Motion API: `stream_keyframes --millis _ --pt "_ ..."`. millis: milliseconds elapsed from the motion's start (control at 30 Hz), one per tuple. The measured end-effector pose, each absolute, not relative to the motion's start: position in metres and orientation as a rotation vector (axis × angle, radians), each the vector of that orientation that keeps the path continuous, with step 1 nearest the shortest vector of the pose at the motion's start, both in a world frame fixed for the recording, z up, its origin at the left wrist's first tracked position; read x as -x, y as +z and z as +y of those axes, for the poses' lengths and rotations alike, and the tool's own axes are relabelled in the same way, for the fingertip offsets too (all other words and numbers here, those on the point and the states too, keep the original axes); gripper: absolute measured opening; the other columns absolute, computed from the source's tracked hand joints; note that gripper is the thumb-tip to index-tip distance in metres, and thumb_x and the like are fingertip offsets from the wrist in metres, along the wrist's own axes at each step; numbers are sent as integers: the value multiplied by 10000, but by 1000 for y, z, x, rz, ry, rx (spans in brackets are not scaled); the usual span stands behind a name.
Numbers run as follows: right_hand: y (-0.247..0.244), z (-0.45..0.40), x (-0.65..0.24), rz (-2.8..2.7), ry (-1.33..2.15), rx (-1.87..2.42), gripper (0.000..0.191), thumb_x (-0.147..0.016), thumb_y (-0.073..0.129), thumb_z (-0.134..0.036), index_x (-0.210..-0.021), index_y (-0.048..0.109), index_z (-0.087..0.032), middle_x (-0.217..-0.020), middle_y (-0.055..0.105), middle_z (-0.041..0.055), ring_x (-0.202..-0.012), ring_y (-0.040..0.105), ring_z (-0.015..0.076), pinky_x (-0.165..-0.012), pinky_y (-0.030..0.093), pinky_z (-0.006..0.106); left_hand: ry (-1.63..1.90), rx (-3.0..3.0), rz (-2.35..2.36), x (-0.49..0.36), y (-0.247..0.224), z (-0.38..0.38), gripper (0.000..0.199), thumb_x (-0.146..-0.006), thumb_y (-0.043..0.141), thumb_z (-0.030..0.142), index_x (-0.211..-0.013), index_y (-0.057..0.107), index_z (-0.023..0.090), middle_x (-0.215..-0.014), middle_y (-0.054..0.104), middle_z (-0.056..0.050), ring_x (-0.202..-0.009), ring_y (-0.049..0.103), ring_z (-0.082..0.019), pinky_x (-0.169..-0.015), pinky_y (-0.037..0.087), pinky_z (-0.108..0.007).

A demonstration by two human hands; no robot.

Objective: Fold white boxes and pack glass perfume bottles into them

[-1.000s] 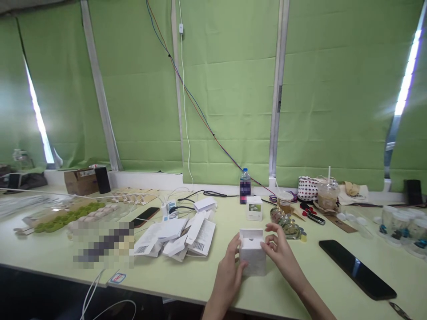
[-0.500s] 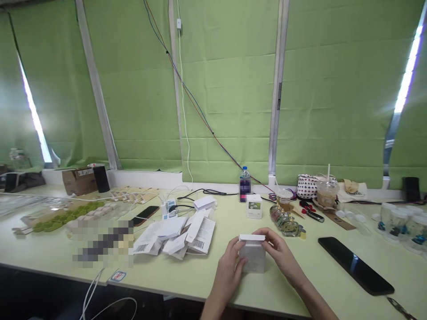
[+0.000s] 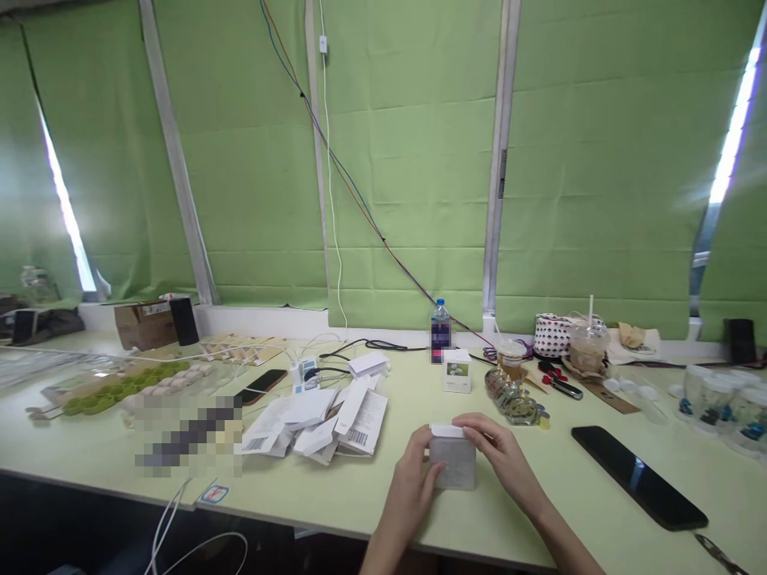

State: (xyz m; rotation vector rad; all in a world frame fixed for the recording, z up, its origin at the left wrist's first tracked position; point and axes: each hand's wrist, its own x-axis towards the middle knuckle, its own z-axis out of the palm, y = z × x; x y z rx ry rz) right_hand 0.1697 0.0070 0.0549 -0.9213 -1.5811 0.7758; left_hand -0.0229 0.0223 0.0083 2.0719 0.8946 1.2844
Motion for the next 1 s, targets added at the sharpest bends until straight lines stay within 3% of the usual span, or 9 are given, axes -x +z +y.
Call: stream_keyframes --millis 100,600,1000 --pt "54 7 -169 -1580 757 938 280 -885 539 -426 -940 732 -230 -1078 668 87 -1033 600 250 -853 493 330 1277 -2010 929 23 5 23 375 -894 485 226 -1259 400 248 -1178 587 -74 -1049 587 -206 -881 517 -368" --pt "54 1 -163 -1662 481 1021 261 -920 509 -361 -1020 724 -254 -1047 678 56 -994 615 214 -875 471 298 1283 -2025 991 24 1 24 404 -896 500 260 -1273 355 265 -1210 571 -77 -1051 598 -214 -854 527 -385" --pt "55 2 -166 -1714 455 1024 259 -923 504 -353 -1023 729 -271 -1054 676 52 -998 618 207 -868 482 289 1302 -2211 911 24 -1 27 413 -878 446 123 -1249 425 303 -1365 456 -82 -1148 539 -207 -931 485 -388"
